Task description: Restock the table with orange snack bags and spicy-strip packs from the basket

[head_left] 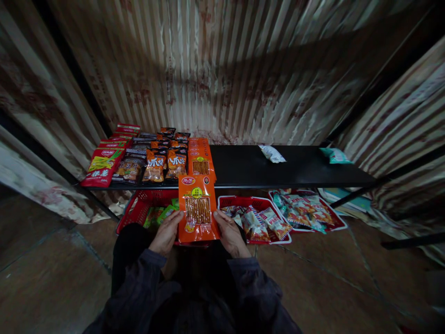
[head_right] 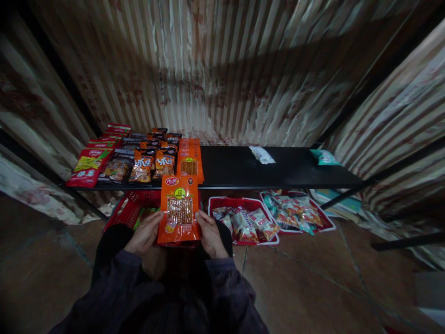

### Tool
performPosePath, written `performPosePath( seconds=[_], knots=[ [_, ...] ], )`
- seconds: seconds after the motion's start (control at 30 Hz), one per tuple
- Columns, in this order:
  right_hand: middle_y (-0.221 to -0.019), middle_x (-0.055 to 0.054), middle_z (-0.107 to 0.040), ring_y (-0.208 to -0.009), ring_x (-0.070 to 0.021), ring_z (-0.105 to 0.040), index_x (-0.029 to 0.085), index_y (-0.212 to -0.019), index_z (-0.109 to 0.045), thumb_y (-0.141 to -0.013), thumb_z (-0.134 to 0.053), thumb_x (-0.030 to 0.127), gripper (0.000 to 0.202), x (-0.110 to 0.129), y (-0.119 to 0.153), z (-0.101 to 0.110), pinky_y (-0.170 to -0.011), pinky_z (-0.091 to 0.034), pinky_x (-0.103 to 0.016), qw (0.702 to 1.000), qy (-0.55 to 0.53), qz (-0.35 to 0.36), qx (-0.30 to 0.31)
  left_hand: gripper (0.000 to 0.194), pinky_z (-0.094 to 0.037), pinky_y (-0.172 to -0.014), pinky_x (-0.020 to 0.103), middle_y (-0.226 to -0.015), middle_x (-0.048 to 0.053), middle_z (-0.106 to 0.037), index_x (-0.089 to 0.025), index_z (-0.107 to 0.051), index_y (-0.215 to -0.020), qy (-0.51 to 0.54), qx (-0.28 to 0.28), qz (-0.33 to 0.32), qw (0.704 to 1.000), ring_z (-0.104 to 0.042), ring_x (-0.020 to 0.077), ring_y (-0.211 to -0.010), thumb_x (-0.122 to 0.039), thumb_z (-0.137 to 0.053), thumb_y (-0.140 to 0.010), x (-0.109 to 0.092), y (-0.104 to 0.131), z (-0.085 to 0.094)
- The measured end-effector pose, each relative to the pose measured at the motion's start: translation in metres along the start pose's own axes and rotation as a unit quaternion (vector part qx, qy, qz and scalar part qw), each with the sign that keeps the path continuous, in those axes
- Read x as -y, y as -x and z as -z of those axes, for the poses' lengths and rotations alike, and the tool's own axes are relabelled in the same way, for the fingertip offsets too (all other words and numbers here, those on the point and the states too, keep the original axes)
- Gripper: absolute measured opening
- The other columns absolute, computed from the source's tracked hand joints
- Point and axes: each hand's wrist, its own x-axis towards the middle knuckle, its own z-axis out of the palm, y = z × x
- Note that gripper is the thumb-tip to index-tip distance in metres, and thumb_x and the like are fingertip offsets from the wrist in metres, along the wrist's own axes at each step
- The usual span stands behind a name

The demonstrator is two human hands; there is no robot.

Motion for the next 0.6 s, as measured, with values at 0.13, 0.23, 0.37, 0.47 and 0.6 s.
performPosePath(
  seconds=[0.13,0.23,0.37,0.47,0.6],
  knots=[
    [-0.081,-0.001,-0.073,-0.079,-0.0208,-0.068,0.025,-0.085,-0.071,-0.059,-0.081,0.040,0.032,-0.002,-0.001,0.007,-0.075,-0.052,-0.035,1.000,-0.003,-0.008,-0.017,0.035,-0.048,-0.089,0.034,-0.089,0.007,-0.073,-0.016,-0.069,-0.083,-0.007,-0.002,0.009,1.000,-0.066,0.0212,-0.091,-0.034,-0.082,-0.056,0.008,-0.008,0.001],
    [-0.084,-0.002,-0.074,-0.084,-0.0221,-0.067,0.025,-0.084,-0.071,-0.061,-0.079,0.041,0.030,-0.004,-0.004,0.013,-0.077,-0.052,-0.036,1.000,0.000,-0.005,-0.016,0.037,-0.048,-0.088,0.034,-0.088,0.007,-0.073,-0.016,-0.069,-0.083,-0.009,0.009,0.013,1.000,-0.067,0.0215,-0.089,-0.037,-0.082,-0.056,0.012,-0.012,-0.002],
    [-0.086,-0.002,-0.074,-0.090,-0.0236,-0.067,0.024,-0.084,-0.070,-0.062,-0.077,0.040,0.029,-0.005,-0.007,0.020,-0.078,-0.052,-0.037,1.000,-0.009,-0.008,-0.018,0.040,-0.050,-0.083,0.033,-0.081,0.006,-0.073,-0.015,-0.068,-0.080,-0.008,0.009,0.024,1.000,-0.068,0.0219,-0.084,-0.037,-0.084,-0.050,0.016,-0.016,-0.006],
    [-0.084,-0.001,-0.074,-0.089,-0.0235,-0.067,0.024,-0.086,-0.070,-0.060,-0.079,0.039,0.031,-0.003,-0.008,0.023,-0.077,-0.052,-0.036,1.000,-0.012,-0.016,-0.024,0.042,-0.052,-0.077,0.032,-0.079,0.006,-0.073,-0.014,-0.068,-0.080,-0.015,0.009,0.034,0.999,-0.068,0.0216,-0.079,-0.036,-0.085,-0.048,0.018,-0.018,-0.008],
    [-0.086,-0.001,-0.074,-0.087,-0.0226,-0.067,0.024,-0.087,-0.071,-0.061,-0.079,0.040,0.031,0.001,-0.010,0.025,-0.076,-0.052,-0.035,1.000,-0.001,-0.011,-0.029,0.038,-0.051,-0.070,0.030,-0.078,0.006,-0.073,-0.014,-0.066,-0.080,-0.030,-0.012,0.041,0.999,-0.068,0.0196,-0.072,-0.032,-0.084,-0.051,0.017,-0.022,-0.009]
  ],
)
